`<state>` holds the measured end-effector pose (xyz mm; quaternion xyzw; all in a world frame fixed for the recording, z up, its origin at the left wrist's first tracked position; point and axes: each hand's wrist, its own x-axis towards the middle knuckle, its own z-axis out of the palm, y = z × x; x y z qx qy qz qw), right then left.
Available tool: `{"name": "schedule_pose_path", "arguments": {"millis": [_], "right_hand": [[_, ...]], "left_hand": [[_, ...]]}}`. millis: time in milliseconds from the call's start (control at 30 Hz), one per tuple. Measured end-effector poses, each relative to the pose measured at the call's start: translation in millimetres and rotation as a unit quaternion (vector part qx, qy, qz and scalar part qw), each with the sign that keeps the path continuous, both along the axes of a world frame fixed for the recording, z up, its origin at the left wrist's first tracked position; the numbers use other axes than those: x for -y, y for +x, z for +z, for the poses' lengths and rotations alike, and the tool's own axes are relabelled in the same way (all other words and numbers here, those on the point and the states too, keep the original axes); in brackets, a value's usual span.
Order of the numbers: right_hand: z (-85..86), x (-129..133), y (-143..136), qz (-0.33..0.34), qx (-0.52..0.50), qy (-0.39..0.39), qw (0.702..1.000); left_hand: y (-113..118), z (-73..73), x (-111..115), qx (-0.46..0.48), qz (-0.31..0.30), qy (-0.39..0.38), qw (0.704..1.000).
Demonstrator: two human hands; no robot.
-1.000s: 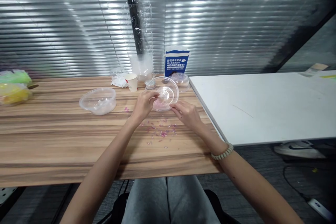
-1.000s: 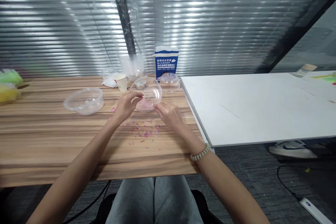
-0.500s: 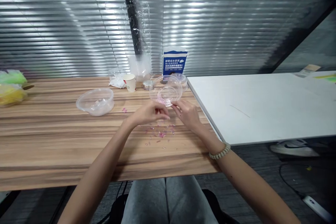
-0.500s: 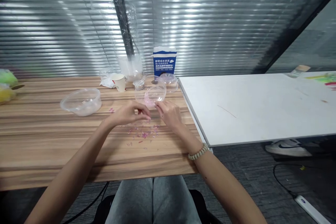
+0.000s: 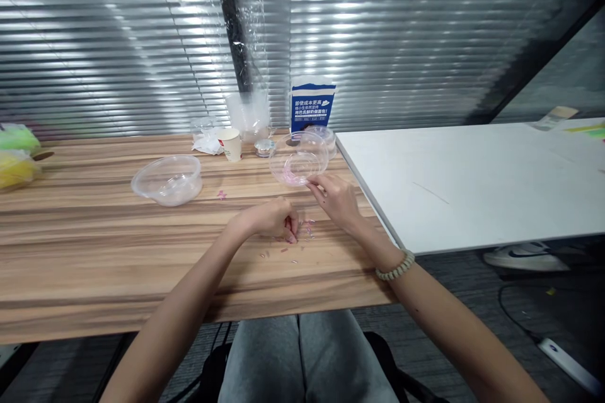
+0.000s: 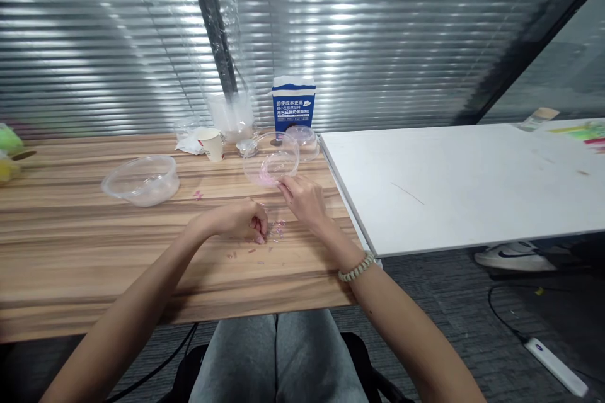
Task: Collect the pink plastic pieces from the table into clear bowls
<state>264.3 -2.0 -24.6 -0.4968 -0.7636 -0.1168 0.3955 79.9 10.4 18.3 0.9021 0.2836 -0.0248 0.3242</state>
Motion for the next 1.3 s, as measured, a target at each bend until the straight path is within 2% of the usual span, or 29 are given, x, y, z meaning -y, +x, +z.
{"name": "schedule_pose_path", "arguments": {"millis": [100,300,500,700,1033,1300], "right_hand": [[0.0,-1,0,0.0,0.001,0.004,1.0],[0.0,0,0,0.0,-0.004,-0.004,1.0],[1.4,0,0,0.003,-0.011,-0.01,1.0],[3.3,1,0,0.004,-0.006,-0.001,1.0],[2.5,0,1,0.002,0.001,0.013,1.0],[2.1,0,1,-0.001,-0.001,0.002,1.0]], "left_hand": [[0,-4.9,-1,0.009,-0.002,0.007,1.0],[-7,-11.2,-9,0.016,-0.006,-0.043,0.999],[-4,-12.2,-11,0.001,-0.022,-0.016,1.0],[-6,-16.3,-13,0.005,-0.002,0.015,1.0],[-2,-14.0,-10,0.019,-0.008,0.02,1.0],[2,-10.3,-10,0.041,-0.043,0.014,0.998]]}}
